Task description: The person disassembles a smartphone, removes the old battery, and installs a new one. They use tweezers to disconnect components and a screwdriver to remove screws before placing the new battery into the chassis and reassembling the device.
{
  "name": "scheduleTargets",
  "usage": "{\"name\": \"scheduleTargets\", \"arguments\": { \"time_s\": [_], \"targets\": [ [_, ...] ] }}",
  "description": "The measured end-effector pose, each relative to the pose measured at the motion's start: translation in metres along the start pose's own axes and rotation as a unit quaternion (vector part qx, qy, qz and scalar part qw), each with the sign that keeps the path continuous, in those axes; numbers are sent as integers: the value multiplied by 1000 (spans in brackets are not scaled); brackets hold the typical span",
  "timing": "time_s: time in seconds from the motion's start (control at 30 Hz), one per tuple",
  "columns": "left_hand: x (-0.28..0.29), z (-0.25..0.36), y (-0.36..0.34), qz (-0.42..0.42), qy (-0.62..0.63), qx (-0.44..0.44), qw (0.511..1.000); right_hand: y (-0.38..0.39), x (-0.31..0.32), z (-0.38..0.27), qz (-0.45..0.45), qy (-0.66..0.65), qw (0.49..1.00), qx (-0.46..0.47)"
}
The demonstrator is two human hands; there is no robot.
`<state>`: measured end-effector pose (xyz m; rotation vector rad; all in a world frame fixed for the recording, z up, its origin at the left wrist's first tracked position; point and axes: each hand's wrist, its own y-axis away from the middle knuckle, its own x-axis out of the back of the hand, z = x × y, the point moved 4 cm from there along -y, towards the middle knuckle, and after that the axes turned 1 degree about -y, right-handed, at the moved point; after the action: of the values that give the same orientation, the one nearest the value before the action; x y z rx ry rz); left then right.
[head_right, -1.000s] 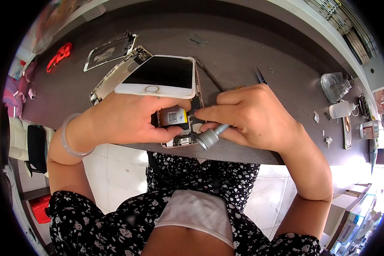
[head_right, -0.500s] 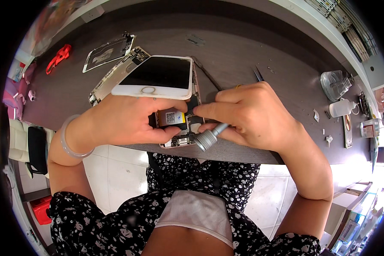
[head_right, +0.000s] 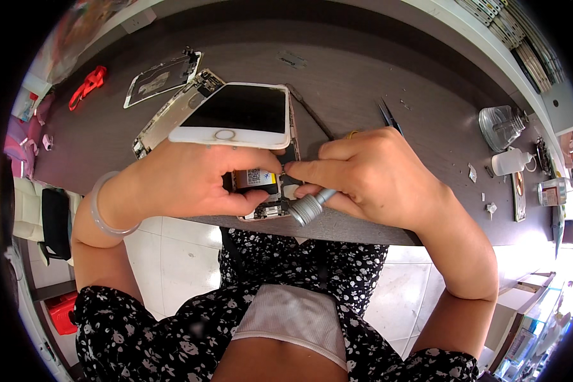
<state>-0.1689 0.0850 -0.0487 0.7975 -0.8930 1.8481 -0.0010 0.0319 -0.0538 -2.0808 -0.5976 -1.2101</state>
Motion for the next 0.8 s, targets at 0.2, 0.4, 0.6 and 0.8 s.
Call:
{"name": "scheduleTargets", "arguments": {
  "time_s": [0.2, 0.4, 0.6, 0.8],
  "targets": [
    [1, 2, -1, 15, -9, -7, 1000, 0, 0, -5, -4, 22, 1000, -6],
    [-2, -2, -1, -17, -5, -17, 1000, -3, -1, -9, 0, 58, 998, 6],
    [-2, -3, 1, -23, -77, -67, 995, -3, -4, -12, 25, 54, 998, -2],
    [-7, -1, 2, -22, -71, -81, 994, -2, -5, -9, 22, 57, 998, -3]
  ]
}}
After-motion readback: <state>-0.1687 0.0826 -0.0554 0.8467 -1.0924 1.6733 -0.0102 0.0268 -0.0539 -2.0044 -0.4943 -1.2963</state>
